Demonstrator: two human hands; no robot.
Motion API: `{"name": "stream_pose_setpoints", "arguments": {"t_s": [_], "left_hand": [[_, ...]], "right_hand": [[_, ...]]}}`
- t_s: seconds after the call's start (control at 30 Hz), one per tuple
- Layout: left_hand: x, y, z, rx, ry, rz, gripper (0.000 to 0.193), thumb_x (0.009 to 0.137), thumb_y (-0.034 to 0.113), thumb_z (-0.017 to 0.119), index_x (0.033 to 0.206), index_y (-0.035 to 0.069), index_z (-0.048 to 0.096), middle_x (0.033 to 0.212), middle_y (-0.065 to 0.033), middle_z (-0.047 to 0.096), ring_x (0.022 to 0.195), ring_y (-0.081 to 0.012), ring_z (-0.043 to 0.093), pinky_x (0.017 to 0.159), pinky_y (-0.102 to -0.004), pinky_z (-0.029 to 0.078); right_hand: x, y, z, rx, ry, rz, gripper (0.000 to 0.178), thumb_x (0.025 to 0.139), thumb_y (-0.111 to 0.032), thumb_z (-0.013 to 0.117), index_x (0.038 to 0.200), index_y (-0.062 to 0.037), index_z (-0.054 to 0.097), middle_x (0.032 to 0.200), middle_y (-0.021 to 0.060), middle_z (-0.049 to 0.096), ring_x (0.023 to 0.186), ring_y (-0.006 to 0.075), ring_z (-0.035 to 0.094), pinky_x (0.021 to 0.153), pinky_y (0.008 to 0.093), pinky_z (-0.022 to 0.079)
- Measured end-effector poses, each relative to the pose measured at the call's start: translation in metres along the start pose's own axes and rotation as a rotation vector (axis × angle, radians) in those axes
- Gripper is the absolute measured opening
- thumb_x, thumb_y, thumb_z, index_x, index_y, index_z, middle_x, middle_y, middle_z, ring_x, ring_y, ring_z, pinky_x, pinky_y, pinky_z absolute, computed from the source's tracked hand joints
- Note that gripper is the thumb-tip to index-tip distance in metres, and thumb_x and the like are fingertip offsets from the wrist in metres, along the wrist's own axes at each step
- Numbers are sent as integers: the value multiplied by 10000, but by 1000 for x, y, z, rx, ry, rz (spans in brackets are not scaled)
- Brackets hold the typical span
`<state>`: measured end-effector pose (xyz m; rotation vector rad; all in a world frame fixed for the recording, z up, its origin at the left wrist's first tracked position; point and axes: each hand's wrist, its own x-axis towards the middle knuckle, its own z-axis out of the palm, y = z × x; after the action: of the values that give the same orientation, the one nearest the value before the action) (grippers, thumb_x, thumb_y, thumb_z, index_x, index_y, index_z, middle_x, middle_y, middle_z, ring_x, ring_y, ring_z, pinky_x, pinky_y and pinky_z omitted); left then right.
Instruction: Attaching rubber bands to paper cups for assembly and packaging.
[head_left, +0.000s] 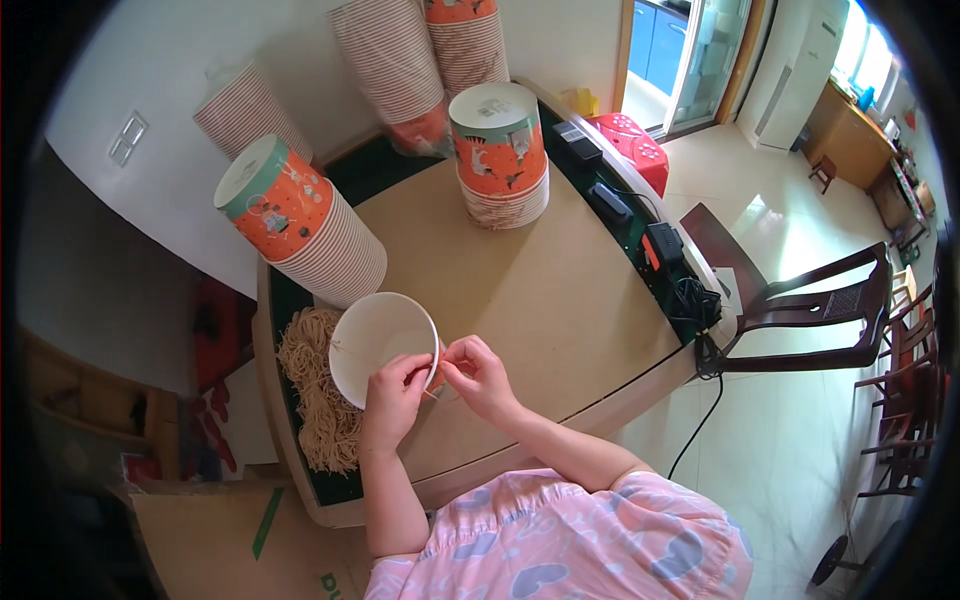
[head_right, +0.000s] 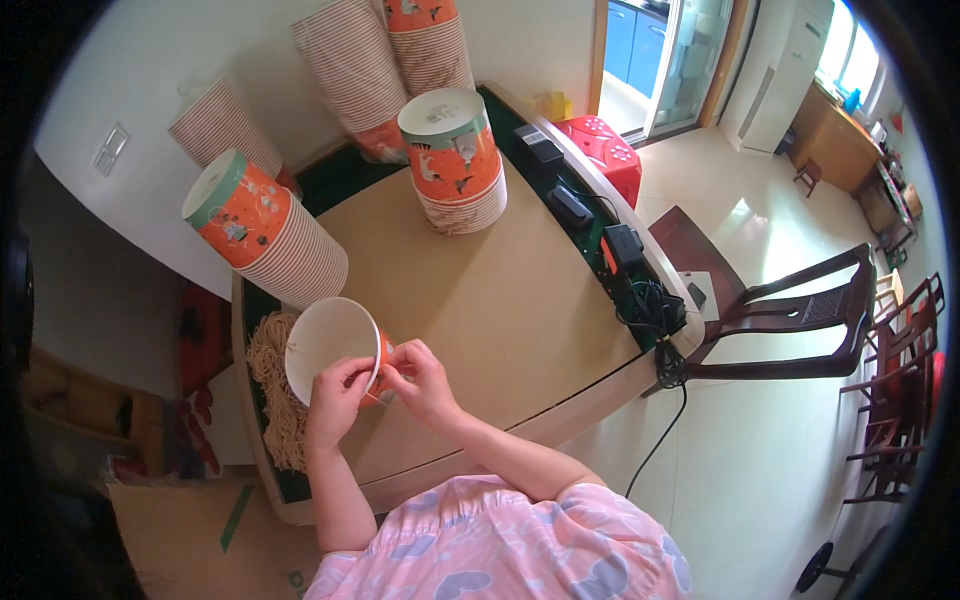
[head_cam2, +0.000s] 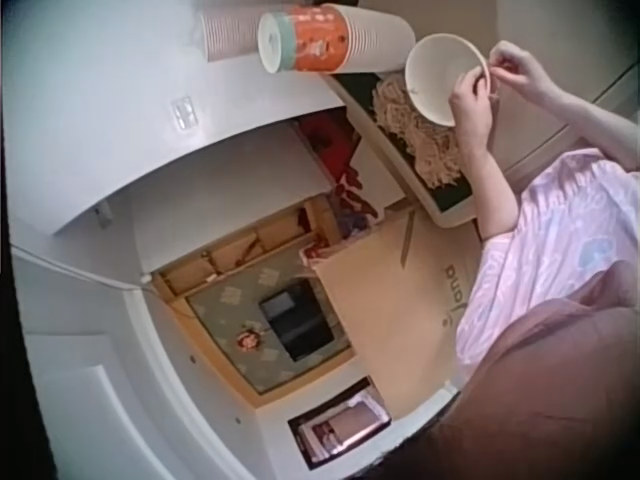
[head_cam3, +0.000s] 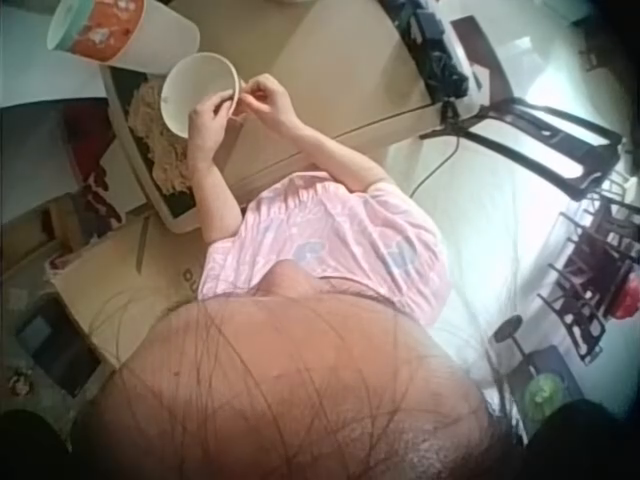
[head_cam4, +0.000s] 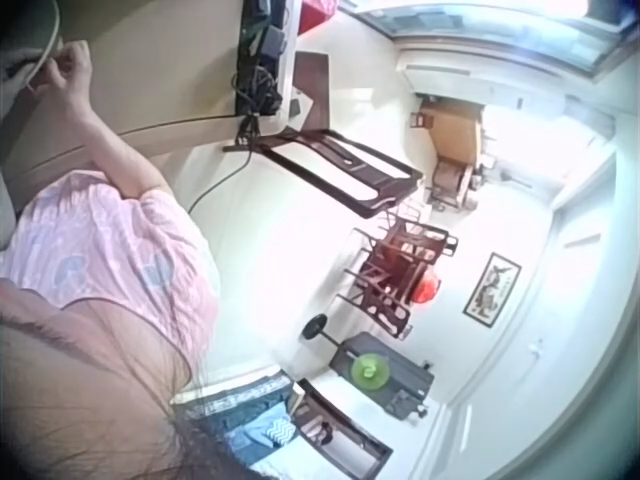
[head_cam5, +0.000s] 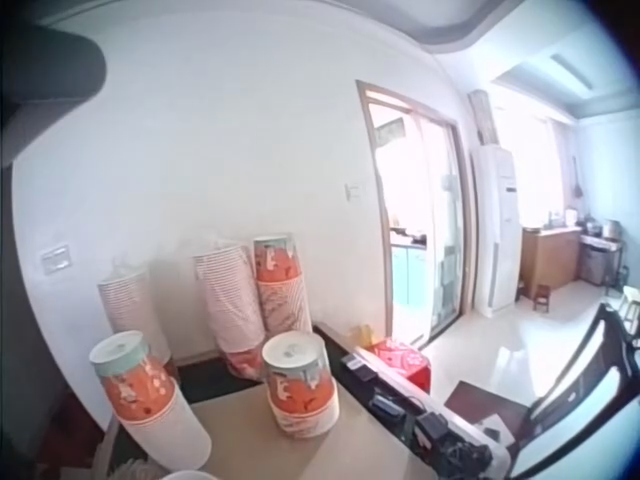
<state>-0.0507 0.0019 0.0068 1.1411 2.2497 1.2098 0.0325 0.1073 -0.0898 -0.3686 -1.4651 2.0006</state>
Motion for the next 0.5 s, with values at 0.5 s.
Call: {"name": "stream_pose_setpoints", "arguments": {"t_s": [0.5], "left_hand": [[-6, 1, 4, -27, 29, -127, 91, 886, 31, 598, 948, -28, 632, 813, -94, 686, 694, -153, 669, 605, -277, 526]], "right_hand": [[-8, -15, -3, 119, -91, 142, 84, 935, -43, 594, 983, 19, 562, 877, 49, 636, 773, 102, 612, 706, 232, 504]]}}
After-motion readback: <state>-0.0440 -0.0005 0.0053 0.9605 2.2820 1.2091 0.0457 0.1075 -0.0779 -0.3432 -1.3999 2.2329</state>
